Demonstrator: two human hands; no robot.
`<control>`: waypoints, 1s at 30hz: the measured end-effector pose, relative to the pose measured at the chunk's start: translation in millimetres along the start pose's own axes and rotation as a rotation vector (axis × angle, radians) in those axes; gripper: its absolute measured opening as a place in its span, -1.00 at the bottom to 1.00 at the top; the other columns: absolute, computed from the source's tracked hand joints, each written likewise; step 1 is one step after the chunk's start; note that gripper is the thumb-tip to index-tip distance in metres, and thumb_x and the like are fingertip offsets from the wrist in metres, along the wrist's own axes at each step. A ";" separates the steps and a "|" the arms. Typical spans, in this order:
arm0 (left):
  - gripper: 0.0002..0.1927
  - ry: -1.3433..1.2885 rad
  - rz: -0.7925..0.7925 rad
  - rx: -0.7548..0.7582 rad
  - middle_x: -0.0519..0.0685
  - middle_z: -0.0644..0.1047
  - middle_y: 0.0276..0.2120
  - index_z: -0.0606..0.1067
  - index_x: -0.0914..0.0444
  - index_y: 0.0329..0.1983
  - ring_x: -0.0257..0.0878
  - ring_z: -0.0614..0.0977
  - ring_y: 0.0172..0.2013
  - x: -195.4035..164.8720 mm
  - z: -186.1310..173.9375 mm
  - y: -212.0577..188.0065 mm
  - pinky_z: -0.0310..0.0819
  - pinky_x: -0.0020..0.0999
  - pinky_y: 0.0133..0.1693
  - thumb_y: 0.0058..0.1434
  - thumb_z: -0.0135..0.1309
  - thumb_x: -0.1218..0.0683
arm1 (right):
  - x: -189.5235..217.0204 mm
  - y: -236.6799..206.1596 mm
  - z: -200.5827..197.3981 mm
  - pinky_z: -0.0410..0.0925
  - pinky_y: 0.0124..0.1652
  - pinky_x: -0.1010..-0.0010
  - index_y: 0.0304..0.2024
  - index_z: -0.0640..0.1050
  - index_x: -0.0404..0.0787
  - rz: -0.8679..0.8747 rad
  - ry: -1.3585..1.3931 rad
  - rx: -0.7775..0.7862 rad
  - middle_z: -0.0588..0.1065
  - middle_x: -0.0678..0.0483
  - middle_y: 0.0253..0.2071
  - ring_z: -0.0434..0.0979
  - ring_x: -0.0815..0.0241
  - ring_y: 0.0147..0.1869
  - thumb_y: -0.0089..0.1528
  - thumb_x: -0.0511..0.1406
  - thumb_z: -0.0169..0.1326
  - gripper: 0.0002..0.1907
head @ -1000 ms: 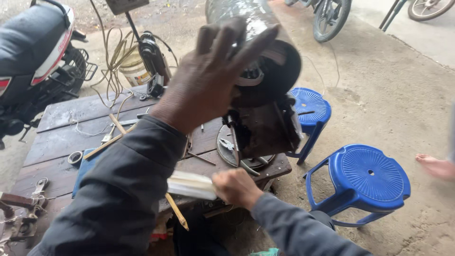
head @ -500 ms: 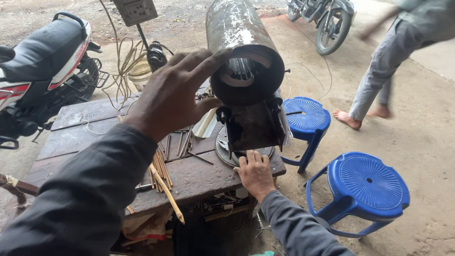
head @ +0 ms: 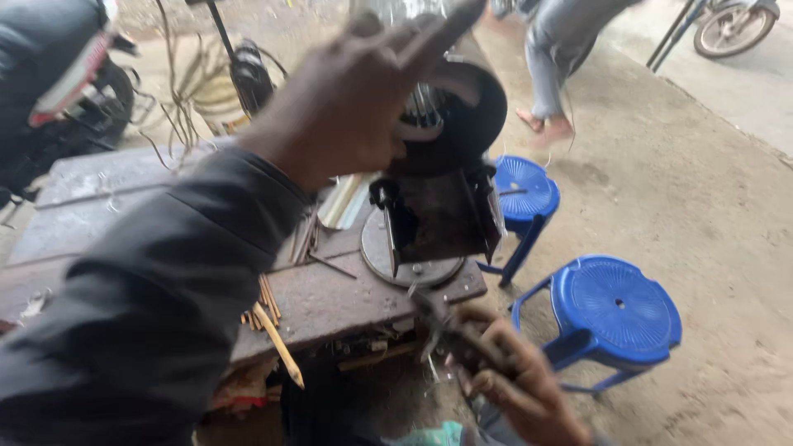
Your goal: The person winds white wire around a cylindrical metal drum mounted on a bench. They hold a coil of wire, feed it into the drum, push and arrange the wire inside with a wooden stick, pull loops of wire tight by hand, and adjust the wound wire on the drum.
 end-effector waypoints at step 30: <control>0.01 -0.110 -0.118 -0.287 -0.03 0.38 0.39 0.28 0.16 0.45 0.05 0.46 0.15 16.0 32.0 -36.2 0.54 -0.11 0.09 -0.05 0.53 0.01 | 153.3 157.1 2.8 0.46 -0.02 0.07 -0.05 0.54 -0.31 0.163 -1.528 -0.198 0.59 -0.18 -0.26 0.65 -0.04 -0.20 0.37 -0.08 0.06 -0.61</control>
Point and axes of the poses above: each hand's wrist, its own y-axis towards the middle knuckle, its own z-axis out of the palm, x = y × z, the point moved 4 cm from there along y, towards the middle knuckle
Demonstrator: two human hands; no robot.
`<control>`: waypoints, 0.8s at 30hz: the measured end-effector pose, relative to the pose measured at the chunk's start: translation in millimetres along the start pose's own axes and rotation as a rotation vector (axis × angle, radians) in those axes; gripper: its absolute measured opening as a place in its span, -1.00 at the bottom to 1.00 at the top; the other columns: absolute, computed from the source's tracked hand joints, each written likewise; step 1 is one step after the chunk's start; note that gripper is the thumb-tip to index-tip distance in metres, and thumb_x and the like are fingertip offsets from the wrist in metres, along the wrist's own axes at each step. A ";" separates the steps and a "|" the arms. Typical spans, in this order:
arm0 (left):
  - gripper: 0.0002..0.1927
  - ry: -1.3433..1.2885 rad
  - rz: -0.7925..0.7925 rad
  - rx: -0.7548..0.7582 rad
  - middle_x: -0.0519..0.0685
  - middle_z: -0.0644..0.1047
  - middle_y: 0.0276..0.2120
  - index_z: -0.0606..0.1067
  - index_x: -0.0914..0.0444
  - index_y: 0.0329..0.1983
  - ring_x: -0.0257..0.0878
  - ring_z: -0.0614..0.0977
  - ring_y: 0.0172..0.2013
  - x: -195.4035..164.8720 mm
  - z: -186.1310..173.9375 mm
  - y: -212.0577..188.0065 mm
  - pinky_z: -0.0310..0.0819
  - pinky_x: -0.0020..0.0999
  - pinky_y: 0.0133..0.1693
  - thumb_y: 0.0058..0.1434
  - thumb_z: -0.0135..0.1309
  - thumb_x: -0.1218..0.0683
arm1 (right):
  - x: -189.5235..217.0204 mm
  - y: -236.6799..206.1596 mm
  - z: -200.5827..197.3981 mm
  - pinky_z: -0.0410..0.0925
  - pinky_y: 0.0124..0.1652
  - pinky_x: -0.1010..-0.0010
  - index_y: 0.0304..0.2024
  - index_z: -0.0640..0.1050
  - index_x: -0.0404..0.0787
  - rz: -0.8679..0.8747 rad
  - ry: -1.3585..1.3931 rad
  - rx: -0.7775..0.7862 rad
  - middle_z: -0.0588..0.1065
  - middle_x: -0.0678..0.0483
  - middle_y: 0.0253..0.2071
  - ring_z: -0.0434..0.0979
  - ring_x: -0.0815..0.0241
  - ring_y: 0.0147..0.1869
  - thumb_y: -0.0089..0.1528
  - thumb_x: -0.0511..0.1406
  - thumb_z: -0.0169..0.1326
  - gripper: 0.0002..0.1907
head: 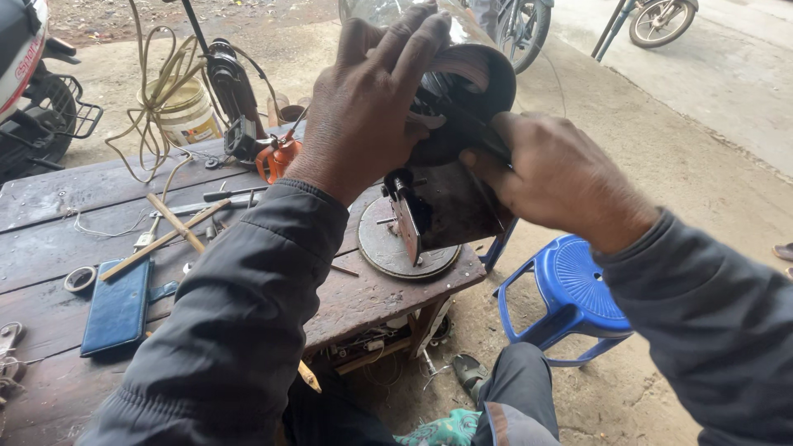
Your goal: The person winds white wire around a cylindrical metal drum mounted on a bench. They hold a coil of wire, feed it into the drum, push and arrange the wire inside with a wooden stick, pull loops of wire tight by hand, and adjust the wound wire on the drum.
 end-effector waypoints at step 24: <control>-0.18 -0.522 -0.117 0.331 0.24 0.14 0.52 0.17 0.19 0.54 0.21 0.20 0.52 23.9 -35.2 -29.9 0.19 0.14 0.40 0.36 0.10 -0.27 | -19.4 -163.2 157.3 0.38 -0.24 0.02 -0.26 0.44 -0.21 -0.318 0.388 0.368 0.43 -0.08 -0.23 0.52 -0.18 -0.11 -0.03 -0.33 0.28 -0.65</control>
Point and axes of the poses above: each hand's wrist, its own y-axis towards the middle knuckle, its own z-axis out of the palm, x = y × z, the point moved 4 cm from there along y, towards the middle knuckle
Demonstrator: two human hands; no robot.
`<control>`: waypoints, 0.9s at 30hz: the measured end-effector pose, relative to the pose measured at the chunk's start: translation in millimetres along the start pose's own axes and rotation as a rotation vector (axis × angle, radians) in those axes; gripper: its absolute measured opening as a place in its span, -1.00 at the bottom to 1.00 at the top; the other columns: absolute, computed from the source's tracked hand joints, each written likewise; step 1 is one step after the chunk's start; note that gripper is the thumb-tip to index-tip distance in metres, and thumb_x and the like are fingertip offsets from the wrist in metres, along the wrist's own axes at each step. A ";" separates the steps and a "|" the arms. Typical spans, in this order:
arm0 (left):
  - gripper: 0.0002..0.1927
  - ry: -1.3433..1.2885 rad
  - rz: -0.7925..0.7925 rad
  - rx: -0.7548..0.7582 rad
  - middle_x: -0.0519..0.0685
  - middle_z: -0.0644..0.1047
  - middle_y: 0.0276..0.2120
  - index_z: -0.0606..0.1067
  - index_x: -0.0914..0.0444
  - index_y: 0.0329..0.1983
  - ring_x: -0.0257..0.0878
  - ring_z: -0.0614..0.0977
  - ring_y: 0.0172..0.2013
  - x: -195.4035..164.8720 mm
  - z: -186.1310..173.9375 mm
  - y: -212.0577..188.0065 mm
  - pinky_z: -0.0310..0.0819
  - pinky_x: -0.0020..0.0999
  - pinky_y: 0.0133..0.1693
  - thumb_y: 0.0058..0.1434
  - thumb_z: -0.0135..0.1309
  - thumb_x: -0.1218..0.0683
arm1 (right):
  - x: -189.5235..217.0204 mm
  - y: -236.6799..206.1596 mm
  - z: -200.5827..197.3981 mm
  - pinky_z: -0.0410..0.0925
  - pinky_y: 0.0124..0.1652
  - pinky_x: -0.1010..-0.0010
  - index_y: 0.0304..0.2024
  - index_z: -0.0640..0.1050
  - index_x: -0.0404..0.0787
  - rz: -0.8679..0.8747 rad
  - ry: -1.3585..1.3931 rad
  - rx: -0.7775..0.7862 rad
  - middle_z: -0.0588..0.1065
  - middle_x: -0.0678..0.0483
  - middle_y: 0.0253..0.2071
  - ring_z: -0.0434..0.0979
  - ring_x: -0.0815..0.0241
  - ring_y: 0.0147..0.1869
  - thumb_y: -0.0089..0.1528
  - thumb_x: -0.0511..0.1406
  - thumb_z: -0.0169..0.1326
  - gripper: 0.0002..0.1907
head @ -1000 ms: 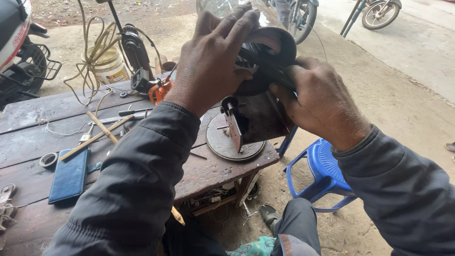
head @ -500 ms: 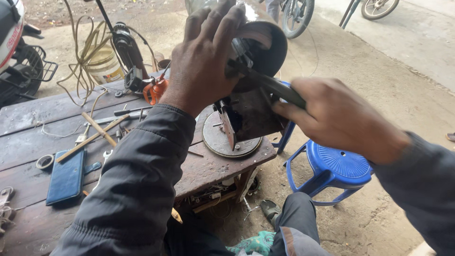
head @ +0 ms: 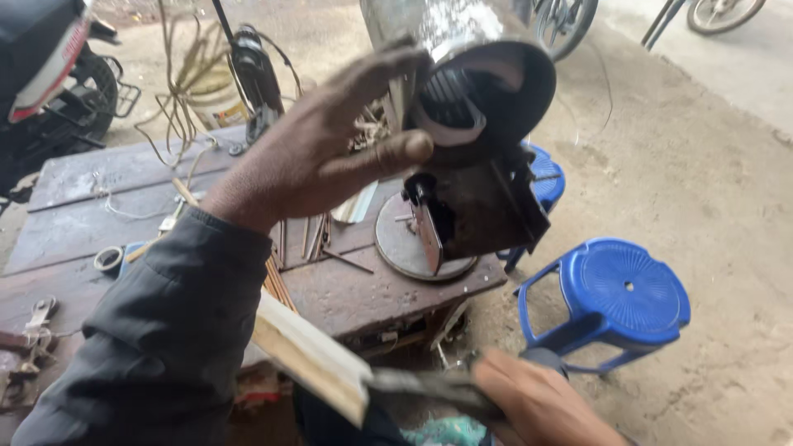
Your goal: The person winds white wire around a cylindrical metal drum mounted on a bench. They hold a coil of wire, feed it into the drum, push and arrange the wire inside with a wooden stick, pull loops of wire tight by hand, and adjust the wound wire on the drum.
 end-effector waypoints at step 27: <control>-0.01 0.242 -0.369 -0.435 0.08 0.69 -0.30 -0.01 0.24 0.56 -0.07 0.78 -0.33 27.2 57.9 24.4 0.68 -0.18 -0.36 0.33 0.28 -0.22 | 45.8 120.4 -184.5 0.51 -0.09 0.20 -0.07 0.66 -0.33 -0.309 -0.691 -0.689 0.55 -0.04 -0.04 0.61 -0.06 -0.02 0.12 -0.50 0.18 -0.70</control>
Point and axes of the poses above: each hand's wrist, its own y-axis towards the middle knuckle, its own z-axis out of the palm, x = y × z, the point moved 4 cm from there along y, towards the middle knuckle
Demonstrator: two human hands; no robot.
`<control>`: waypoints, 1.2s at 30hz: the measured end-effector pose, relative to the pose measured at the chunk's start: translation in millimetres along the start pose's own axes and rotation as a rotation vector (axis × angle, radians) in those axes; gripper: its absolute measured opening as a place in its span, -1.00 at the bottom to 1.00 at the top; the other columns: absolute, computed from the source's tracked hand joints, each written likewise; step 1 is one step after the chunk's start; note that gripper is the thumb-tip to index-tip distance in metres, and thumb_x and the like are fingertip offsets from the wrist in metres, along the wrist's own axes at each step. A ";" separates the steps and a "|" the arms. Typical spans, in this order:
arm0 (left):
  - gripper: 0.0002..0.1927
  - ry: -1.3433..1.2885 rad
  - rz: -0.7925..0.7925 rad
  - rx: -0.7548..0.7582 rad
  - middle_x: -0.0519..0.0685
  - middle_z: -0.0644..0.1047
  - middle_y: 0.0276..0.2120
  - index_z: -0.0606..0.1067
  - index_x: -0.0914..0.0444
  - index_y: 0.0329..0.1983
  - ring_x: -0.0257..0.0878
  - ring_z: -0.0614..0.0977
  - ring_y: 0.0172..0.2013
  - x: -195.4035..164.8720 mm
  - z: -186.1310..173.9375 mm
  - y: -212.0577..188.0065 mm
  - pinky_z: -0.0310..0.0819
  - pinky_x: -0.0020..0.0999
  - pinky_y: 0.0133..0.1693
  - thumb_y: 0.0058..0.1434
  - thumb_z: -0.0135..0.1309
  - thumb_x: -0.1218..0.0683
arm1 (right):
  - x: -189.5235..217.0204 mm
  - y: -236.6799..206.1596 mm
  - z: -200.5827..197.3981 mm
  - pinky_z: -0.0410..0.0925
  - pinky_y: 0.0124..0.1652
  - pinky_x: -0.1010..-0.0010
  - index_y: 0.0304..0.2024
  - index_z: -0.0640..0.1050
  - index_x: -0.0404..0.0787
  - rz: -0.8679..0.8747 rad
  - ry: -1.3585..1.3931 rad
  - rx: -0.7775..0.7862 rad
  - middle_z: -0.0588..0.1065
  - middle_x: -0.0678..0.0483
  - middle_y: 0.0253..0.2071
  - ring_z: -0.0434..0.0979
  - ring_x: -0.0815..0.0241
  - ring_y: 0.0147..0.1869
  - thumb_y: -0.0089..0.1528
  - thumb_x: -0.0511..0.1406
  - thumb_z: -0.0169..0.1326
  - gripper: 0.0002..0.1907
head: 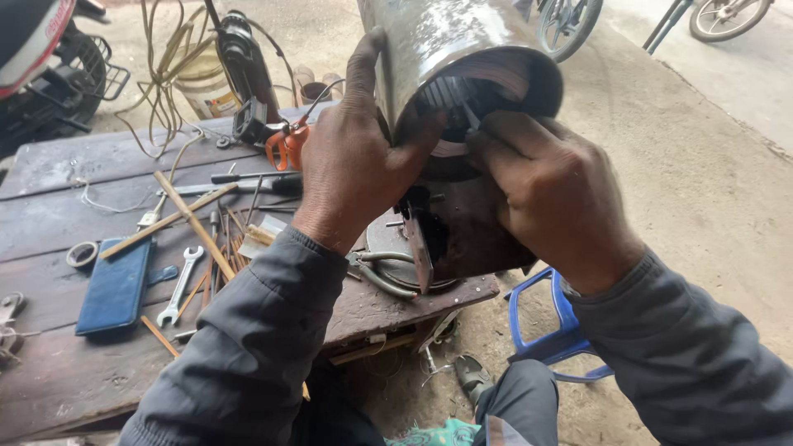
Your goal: The person winds white wire around a cylindrical metal drum mounted on a bench. They hold a coil of wire, feed it into the drum, push and arrange the wire inside with a wooden stick, pull loops of wire tight by hand, and adjust the wound wire on the drum.
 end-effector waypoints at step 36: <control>-0.64 0.578 -0.455 0.306 0.02 0.58 -0.13 0.66 0.11 -0.13 0.00 0.54 -0.01 181.6 41.9 -119.4 0.43 -0.03 0.02 0.09 0.33 -0.15 | 107.8 -172.8 38.4 0.51 -0.33 0.33 -0.18 0.67 -0.30 0.052 0.638 0.177 0.64 -0.04 -0.34 0.67 0.11 -0.30 0.05 -0.33 0.31 -0.71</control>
Point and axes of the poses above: each hand's wrist, its own y-axis towards the middle knuckle, its own z-axis out of the palm, x = y × z, the point moved 4 cm from there along y, towards the middle knuckle
